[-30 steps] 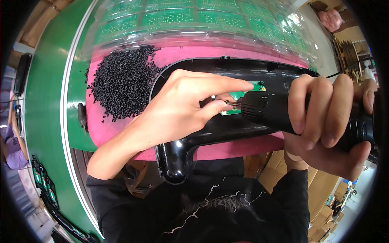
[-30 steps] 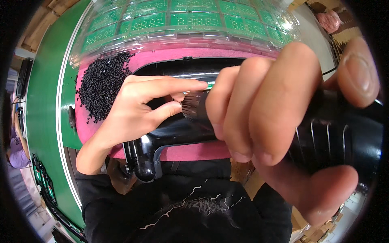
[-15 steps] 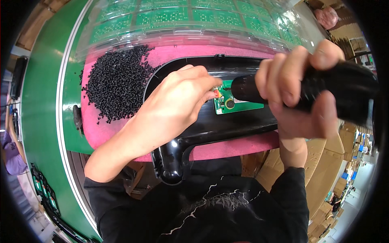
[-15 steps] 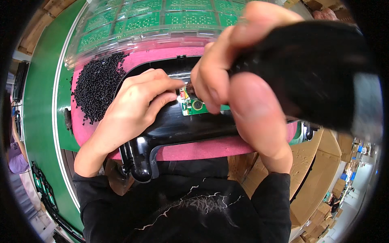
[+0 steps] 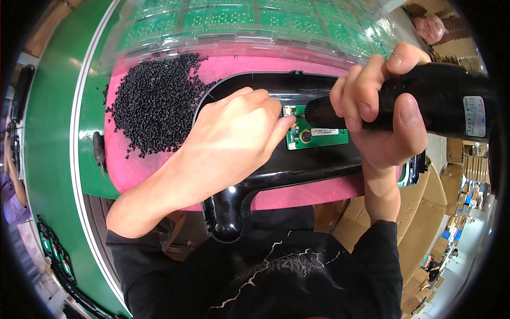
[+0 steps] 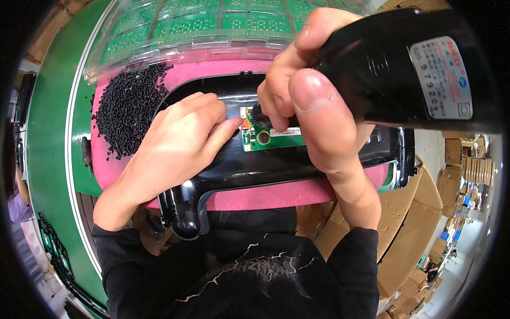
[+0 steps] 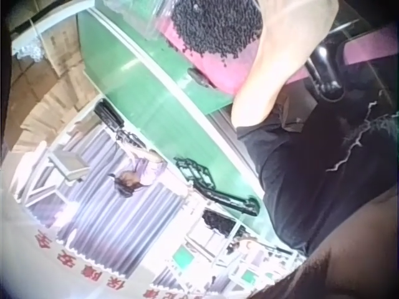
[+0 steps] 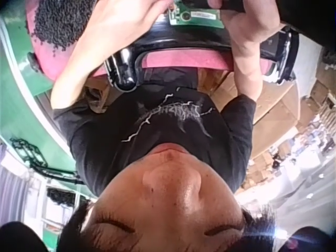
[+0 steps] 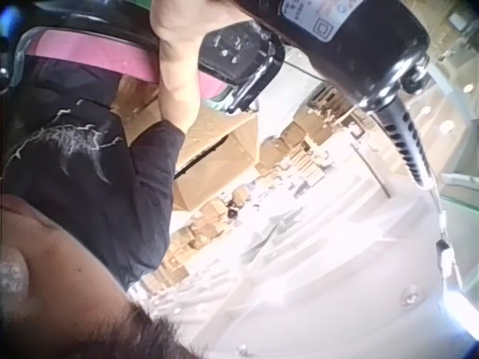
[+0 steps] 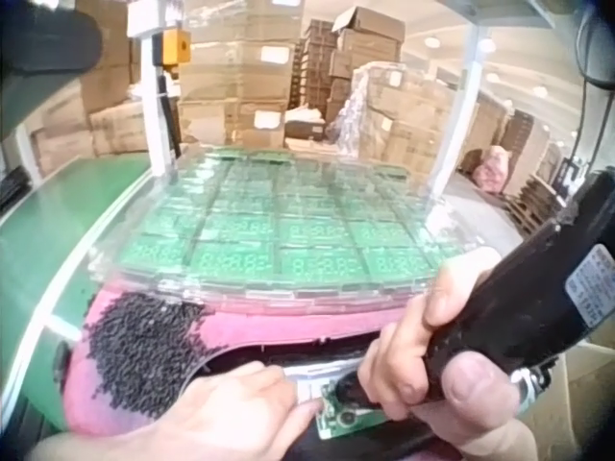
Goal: Assembling electronic control boards into plastic console housings using an electric screwdriver.
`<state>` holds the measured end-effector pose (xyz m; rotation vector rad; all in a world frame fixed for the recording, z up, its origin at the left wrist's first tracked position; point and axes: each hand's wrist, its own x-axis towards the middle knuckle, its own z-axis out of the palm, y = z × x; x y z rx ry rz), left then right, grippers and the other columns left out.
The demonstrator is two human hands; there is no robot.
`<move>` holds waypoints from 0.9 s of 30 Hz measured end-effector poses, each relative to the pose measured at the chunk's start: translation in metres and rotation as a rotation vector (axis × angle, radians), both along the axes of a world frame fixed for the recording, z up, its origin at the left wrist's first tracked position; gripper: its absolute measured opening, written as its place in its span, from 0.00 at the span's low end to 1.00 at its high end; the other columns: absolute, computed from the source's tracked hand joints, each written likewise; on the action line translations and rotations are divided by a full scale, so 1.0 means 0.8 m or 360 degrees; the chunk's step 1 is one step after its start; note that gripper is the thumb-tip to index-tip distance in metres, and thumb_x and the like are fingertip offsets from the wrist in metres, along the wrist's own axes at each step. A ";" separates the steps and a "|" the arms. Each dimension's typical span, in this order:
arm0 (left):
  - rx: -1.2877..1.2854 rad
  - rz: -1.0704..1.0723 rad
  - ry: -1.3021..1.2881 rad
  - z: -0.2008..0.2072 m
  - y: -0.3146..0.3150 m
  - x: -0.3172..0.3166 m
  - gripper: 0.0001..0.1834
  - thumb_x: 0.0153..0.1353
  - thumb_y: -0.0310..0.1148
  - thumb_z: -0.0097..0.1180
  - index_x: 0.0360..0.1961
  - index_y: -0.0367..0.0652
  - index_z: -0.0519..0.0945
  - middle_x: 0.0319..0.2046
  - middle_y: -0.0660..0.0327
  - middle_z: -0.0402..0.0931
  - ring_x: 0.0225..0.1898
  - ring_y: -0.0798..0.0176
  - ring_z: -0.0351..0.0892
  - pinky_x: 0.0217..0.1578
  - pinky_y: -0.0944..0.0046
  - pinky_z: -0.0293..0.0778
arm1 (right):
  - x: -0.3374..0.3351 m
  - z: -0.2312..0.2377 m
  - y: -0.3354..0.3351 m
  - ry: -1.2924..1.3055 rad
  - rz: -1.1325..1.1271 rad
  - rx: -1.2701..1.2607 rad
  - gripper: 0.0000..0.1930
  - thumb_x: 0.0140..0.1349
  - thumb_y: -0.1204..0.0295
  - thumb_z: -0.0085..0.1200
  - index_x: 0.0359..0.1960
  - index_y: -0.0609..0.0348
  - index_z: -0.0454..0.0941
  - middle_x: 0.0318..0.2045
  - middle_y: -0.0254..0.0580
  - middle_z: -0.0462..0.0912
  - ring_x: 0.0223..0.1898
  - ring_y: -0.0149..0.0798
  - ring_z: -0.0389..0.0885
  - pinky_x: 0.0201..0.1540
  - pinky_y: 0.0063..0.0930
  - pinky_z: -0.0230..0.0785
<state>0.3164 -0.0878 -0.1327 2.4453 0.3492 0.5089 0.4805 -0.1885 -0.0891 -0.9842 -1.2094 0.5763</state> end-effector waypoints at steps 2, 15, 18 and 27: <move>-0.0012 0.0014 0.0006 0.001 0.001 -0.003 0.12 0.62 0.33 0.60 0.28 0.34 0.75 0.28 0.52 0.73 0.35 0.46 0.76 0.35 0.51 0.73 | -0.004 0.000 0.002 0.0014 0.0011 0.0026 0.17 0.64 0.59 0.48 0.49 0.51 0.65 0.20 0.32 0.67 0.16 0.27 0.61 0.24 0.28 0.60; -0.0021 -0.0060 -0.0030 -0.001 0.006 -0.008 0.08 0.60 0.28 0.59 0.36 0.34 0.75 0.33 0.52 0.74 0.40 0.45 0.76 0.38 0.50 0.75 | -0.010 -0.007 0.026 -0.0037 0.0204 -0.0010 0.15 0.65 0.61 0.50 0.48 0.54 0.66 0.19 0.31 0.66 0.14 0.27 0.60 0.22 0.24 0.57; -0.0060 -0.0117 0.0014 -0.004 0.012 -0.012 0.09 0.61 0.29 0.59 0.36 0.34 0.75 0.34 0.52 0.74 0.40 0.45 0.76 0.39 0.49 0.74 | -0.012 -0.005 0.021 0.0004 0.0123 -0.0050 0.16 0.65 0.60 0.49 0.49 0.54 0.67 0.20 0.31 0.66 0.16 0.27 0.62 0.24 0.25 0.58; -0.0072 -0.0418 -0.0405 0.006 0.008 0.005 0.09 0.54 0.23 0.64 0.35 0.35 0.76 0.28 0.53 0.74 0.33 0.47 0.75 0.33 0.52 0.73 | -0.007 0.038 -0.021 0.0538 0.0252 0.0295 0.17 0.67 0.56 0.47 0.49 0.52 0.68 0.22 0.25 0.68 0.18 0.23 0.64 0.29 0.23 0.61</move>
